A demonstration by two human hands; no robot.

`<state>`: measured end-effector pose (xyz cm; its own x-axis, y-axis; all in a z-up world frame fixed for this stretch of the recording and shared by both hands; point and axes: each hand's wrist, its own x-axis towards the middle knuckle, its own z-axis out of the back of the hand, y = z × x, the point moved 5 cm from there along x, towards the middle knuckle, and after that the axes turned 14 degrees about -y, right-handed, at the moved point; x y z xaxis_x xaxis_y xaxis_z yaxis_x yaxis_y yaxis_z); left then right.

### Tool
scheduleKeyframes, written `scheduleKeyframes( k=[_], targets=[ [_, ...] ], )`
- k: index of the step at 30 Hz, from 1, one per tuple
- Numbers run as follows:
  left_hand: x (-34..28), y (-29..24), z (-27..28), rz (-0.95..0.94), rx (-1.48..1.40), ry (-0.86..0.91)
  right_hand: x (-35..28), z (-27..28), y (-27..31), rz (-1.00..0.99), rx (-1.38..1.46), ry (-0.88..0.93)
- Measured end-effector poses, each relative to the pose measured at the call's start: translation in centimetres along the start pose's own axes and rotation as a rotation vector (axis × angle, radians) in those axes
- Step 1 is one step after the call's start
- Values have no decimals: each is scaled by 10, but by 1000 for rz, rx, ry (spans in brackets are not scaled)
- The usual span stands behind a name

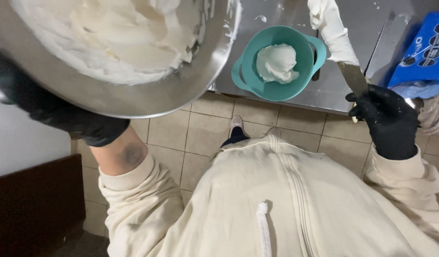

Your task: Scraping the white cream filling out of chocolate sandwich cookies into a bowl using a knife.

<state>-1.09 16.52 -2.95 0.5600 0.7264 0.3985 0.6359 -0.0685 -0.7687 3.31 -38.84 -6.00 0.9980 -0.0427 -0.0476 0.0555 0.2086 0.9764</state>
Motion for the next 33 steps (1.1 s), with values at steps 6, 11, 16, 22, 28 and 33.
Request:
scheduleKeyframes(
  k=[6,11,16,22,28,33],
  targets=[
    [4,-3,-13,-10,-16,-1,-17,-8,25,169,-20,78],
    [-23,-4,-90,-12,191,50,-11,-54,85,212,-343,169],
    [-43,-21,-141,43,46,376,1,-77,97,295,-693,210],
    [-55,-25,-160,35,97,496,12,-88,57,336,-892,270],
    [-59,-19,-161,26,102,537,3,-110,42,284,-684,470],
    [-57,-20,-158,53,96,476,-8,-124,13,-305,-237,499]
  ],
)
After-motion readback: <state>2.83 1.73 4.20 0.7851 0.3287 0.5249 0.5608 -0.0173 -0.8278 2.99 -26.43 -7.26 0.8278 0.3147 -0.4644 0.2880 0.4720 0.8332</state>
